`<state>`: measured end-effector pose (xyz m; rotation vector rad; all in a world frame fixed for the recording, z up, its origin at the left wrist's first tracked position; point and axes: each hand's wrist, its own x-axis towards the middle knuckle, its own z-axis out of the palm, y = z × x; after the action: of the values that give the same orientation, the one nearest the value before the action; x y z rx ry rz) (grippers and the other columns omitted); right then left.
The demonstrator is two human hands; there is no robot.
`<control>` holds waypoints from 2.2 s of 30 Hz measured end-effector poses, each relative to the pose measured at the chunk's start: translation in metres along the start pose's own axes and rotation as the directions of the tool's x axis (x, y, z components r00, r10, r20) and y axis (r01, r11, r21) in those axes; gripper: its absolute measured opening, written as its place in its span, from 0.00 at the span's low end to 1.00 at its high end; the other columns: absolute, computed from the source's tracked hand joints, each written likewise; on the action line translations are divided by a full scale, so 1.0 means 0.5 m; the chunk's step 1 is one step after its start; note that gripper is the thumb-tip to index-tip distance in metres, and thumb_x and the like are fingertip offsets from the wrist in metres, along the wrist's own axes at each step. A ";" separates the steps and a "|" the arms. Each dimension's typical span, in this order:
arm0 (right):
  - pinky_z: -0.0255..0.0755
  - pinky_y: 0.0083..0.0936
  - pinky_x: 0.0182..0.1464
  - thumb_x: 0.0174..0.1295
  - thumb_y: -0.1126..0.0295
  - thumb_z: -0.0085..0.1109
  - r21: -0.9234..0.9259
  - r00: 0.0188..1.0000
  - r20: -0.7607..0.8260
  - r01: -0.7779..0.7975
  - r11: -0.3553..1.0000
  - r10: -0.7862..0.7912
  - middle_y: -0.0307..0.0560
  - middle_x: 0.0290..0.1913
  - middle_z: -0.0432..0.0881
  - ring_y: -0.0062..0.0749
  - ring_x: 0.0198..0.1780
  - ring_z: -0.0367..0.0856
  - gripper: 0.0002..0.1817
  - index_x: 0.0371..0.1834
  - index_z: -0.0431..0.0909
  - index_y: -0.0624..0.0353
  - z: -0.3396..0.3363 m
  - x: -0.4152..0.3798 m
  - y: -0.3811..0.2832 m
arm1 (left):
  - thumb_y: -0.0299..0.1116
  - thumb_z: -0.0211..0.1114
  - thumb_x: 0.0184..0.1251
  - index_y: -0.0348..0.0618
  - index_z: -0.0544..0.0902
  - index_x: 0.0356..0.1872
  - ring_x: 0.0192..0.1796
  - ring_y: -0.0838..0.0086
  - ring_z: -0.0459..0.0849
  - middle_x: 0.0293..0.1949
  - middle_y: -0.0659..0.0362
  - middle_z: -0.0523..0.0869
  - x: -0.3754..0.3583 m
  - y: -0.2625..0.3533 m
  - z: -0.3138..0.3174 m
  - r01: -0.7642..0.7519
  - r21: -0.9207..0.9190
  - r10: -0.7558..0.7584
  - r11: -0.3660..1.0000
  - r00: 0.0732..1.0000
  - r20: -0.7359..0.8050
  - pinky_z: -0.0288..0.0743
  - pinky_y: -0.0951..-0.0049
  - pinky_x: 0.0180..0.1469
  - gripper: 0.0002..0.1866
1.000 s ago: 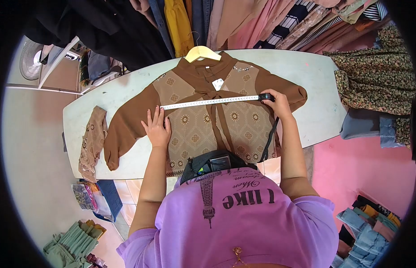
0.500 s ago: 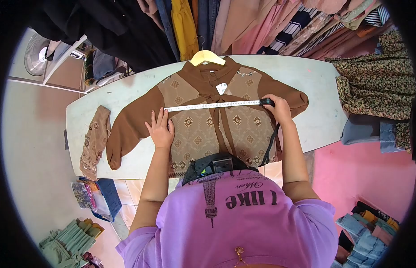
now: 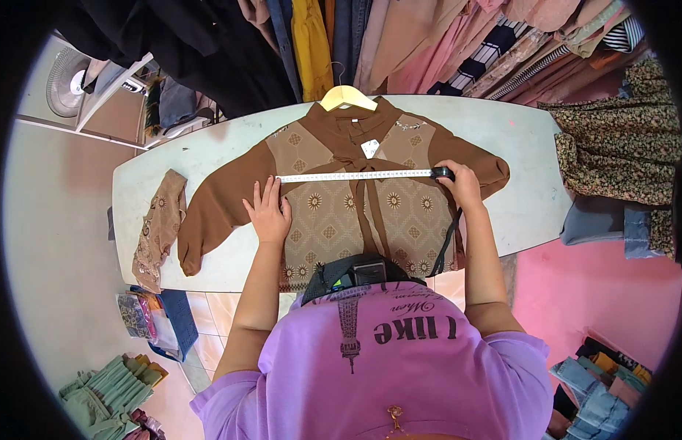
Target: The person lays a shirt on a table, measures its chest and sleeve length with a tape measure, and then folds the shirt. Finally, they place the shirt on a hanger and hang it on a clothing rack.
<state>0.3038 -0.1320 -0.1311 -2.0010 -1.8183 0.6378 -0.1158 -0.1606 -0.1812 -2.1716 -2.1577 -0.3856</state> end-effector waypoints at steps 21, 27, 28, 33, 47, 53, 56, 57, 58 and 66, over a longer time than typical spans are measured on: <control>0.71 0.37 0.44 0.49 0.72 0.65 -0.049 0.988 -0.128 0.084 0.995 -0.090 0.45 0.39 0.81 0.45 0.43 0.78 0.13 0.40 0.78 0.51 -0.003 -0.026 -0.028 | 0.38 0.55 0.62 0.59 0.73 0.60 0.69 0.61 0.61 0.65 0.65 0.69 -0.001 0.000 -0.005 -0.023 0.025 0.024 0.999 0.999 -0.022 0.49 0.34 0.64 0.23; 0.74 0.29 0.43 0.49 0.73 0.67 0.309 0.948 -0.298 -0.020 0.951 0.116 0.51 0.36 0.83 0.41 0.39 0.83 0.15 0.41 0.77 0.58 -0.011 -0.100 0.027 | 0.38 0.52 0.64 0.60 0.69 0.64 0.71 0.62 0.57 0.67 0.65 0.66 -0.019 -0.003 -0.011 0.013 0.050 -0.015 0.999 0.999 0.051 0.46 0.35 0.66 0.25; 0.74 0.29 0.43 0.49 0.73 0.67 0.306 0.944 -0.306 -0.025 0.952 0.123 0.51 0.36 0.83 0.41 0.39 0.83 0.15 0.41 0.77 0.58 -0.013 -0.118 0.051 | 0.38 0.52 0.64 0.60 0.69 0.64 0.71 0.62 0.57 0.67 0.65 0.66 -0.020 -0.005 -0.010 0.002 0.044 -0.005 0.999 0.999 0.050 0.46 0.35 0.66 0.25; 0.74 0.26 0.41 0.51 0.71 0.66 0.368 0.770 -0.523 -0.185 0.911 0.367 0.48 0.33 0.83 0.33 0.36 0.82 0.15 0.42 0.75 0.59 -0.027 -0.231 0.248 | 0.39 0.51 0.65 0.61 0.68 0.64 0.71 0.63 0.57 0.67 0.66 0.66 -0.016 -0.013 -0.002 0.013 0.054 -0.015 0.998 0.999 0.041 0.47 0.35 0.65 0.24; 0.70 0.29 0.56 0.45 0.65 0.66 0.277 0.983 -0.170 -0.025 0.960 0.075 0.54 0.54 0.78 0.42 0.53 0.78 0.18 0.40 0.83 0.60 -0.016 -0.237 0.177 | 0.41 0.48 0.66 0.65 0.65 0.67 0.72 0.65 0.56 0.69 0.69 0.62 0.004 -0.022 0.002 0.075 0.103 -0.084 0.992 0.993 0.088 0.44 0.34 0.65 0.25; 0.73 0.32 0.52 0.43 0.68 0.66 -0.060 0.993 0.112 0.051 0.997 -0.044 0.44 0.52 0.79 0.42 0.50 0.78 0.15 0.38 0.82 0.57 -0.069 -0.168 0.163 | 0.41 0.47 0.67 0.67 0.63 0.68 0.73 0.66 0.54 0.70 0.70 0.60 -0.015 0.006 -0.007 0.158 0.134 -0.172 0.978 0.980 0.102 0.45 0.33 0.65 0.26; 0.73 0.32 0.51 0.42 0.69 0.67 -0.289 1.000 -0.013 0.015 0.957 -0.020 0.41 0.49 0.81 0.40 0.48 0.80 0.18 0.40 0.82 0.56 -0.159 -0.152 0.270 | 0.41 0.47 0.67 0.68 0.61 0.68 0.73 0.66 0.54 0.71 0.70 0.59 -0.005 0.015 -0.008 0.161 0.150 -0.177 0.976 0.979 0.104 0.47 0.32 0.64 0.26; 0.74 0.32 0.50 0.42 0.70 0.67 -0.349 0.991 -0.130 -0.062 0.935 0.018 0.40 0.48 0.81 0.40 0.47 0.80 0.16 0.39 0.82 0.55 -0.183 -0.143 0.332 | 0.41 0.46 0.68 0.68 0.61 0.68 0.73 0.65 0.53 0.71 0.70 0.57 -0.004 0.019 -0.016 0.175 0.152 -0.193 0.973 0.974 0.118 0.48 0.31 0.63 0.26; 0.75 0.33 0.48 0.41 0.70 0.66 -0.386 0.982 -0.144 -0.171 0.907 0.123 0.40 0.48 0.81 0.40 0.46 0.80 0.15 0.37 0.83 0.54 -0.249 -0.152 0.318 | 0.41 0.46 0.68 0.68 0.61 0.68 0.73 0.65 0.53 0.71 0.70 0.57 -0.003 0.018 -0.014 0.173 0.157 -0.193 0.972 0.974 0.122 0.48 0.31 0.63 0.26; 0.74 0.36 0.49 0.47 0.66 0.66 -0.294 0.900 -0.367 -0.351 0.889 0.234 0.44 0.51 0.80 0.44 0.46 0.80 0.13 0.38 0.84 0.55 -0.364 -0.116 0.403 | 0.40 0.47 0.67 0.67 0.60 0.69 0.73 0.62 0.52 0.72 0.69 0.56 0.048 -0.020 -0.001 0.194 0.106 -0.215 0.975 0.944 0.250 0.51 0.35 0.63 0.27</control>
<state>0.5680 -0.2048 -0.0847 -2.4780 -1.5210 0.0378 -0.1258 -0.1369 -0.1768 -2.0623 -2.4984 -0.0190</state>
